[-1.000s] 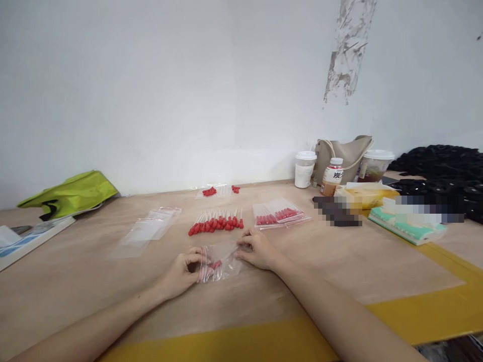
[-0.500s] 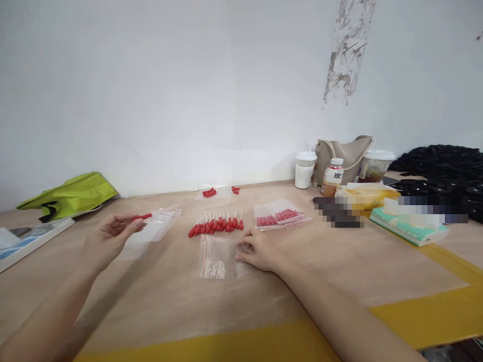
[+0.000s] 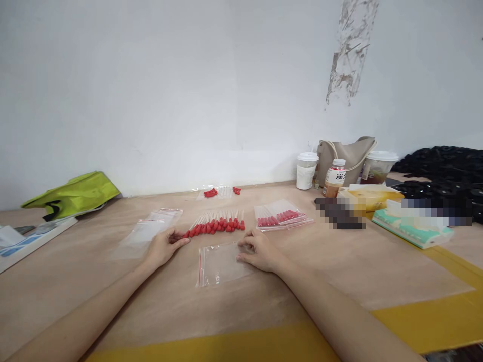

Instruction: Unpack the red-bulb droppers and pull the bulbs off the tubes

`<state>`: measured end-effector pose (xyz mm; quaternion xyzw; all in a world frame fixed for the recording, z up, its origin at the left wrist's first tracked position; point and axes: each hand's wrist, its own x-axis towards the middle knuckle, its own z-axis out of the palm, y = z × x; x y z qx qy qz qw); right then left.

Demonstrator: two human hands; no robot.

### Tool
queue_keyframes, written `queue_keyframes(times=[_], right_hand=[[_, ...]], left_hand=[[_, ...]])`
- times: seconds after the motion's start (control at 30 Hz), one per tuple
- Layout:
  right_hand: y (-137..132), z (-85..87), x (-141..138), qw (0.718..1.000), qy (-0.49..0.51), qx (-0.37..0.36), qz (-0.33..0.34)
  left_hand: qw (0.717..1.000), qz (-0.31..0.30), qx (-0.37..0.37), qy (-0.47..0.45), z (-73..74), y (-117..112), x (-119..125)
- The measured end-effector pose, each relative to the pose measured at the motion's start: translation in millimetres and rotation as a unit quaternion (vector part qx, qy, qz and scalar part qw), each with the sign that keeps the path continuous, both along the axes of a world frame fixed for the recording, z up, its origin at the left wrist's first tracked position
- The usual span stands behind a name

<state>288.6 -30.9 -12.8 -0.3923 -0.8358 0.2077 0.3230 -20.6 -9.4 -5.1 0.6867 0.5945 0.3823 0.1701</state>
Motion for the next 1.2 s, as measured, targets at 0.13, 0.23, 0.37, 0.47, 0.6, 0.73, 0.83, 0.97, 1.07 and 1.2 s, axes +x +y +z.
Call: queue_keyframes(times=[0.13,0.23,0.37,0.47,0.6,0.73,0.83,0.97,1.07,1.2], right_hand=[[1,-1.1,0,1.000,0.007,-0.002,0.001],[1,-1.8,0,1.000,0.006,0.010,0.005],[1,0.9,-1,0.999,-0.008,0.042,0.030],[-2,4.6,-2,0.997,-0.018,0.059,0.046],[-6,6.5,-2,0.994,-0.056,0.066,0.073],[-10,4.0,0,0.979,-0.151,0.019,0.139],[-12,4.2,0,0.974,-0.162,-0.007,0.158],[-15,7.6,-3,0.970,-0.153,-0.006,0.190],[-17,7.4,-7,0.966,-0.157,0.005,0.206],[-16,1.2,-10,0.976,-0.134,0.033,0.171]], left_hand=[[0.998,-0.042,-0.016,-0.049,-1.1,3,-1],[0.997,-0.030,-0.017,-0.071,-2.5,5,-4],[0.999,0.016,0.025,0.027,1.0,-4,0],[0.989,-0.014,0.106,0.104,8.7,-23,18],[0.952,-0.233,0.080,0.183,18.6,-53,47],[0.891,-0.370,-0.034,0.262,20.6,-67,57],[0.906,-0.360,-0.065,0.214,17.6,-65,55],[0.966,-0.242,-0.038,0.078,8.8,-53,53],[0.981,-0.178,-0.050,0.053,3.4,-46,48],[0.971,-0.195,-0.135,0.042,3.8,-49,41]])
